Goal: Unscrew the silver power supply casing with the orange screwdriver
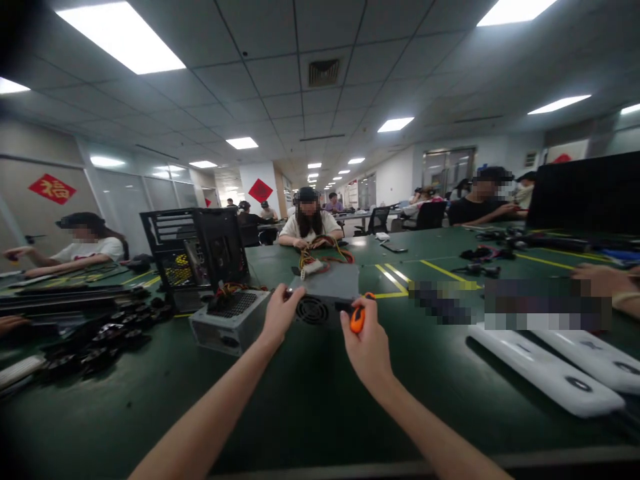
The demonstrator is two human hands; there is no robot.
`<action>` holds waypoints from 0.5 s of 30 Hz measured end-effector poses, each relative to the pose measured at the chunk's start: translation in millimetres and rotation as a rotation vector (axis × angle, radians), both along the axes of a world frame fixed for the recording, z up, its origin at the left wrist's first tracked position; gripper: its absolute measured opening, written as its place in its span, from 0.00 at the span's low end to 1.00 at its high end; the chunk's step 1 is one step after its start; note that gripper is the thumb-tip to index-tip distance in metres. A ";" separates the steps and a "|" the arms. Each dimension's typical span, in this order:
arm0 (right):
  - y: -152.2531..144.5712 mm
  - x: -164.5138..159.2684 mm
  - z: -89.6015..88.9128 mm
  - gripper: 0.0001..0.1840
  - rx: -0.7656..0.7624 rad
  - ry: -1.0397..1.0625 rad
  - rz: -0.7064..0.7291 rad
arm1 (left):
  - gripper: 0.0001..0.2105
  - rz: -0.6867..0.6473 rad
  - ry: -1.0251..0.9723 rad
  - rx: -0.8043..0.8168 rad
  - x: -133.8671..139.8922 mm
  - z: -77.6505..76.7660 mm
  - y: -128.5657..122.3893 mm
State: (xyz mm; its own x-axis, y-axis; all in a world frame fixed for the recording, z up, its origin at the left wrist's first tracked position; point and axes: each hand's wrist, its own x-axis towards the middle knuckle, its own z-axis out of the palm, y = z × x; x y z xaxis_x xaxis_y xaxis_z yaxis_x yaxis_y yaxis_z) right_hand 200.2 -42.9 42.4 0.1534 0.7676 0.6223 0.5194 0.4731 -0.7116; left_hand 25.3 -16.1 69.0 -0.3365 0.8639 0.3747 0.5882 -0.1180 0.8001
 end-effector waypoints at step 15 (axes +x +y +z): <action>-1.4 3.2 -10.3 0.16 0.135 -0.375 0.322 | 0.29 0.057 1.021 -0.326 -96.4 0.6 10.5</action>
State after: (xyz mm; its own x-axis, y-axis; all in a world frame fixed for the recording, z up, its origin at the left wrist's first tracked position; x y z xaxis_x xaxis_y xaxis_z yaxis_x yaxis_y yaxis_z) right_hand 203.4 -44.3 32.1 -0.3310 0.6482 0.6858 0.5399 0.7261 -0.4257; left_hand -71.1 -5.6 69.6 -0.0374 0.9661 0.2553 0.9945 0.0610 -0.0850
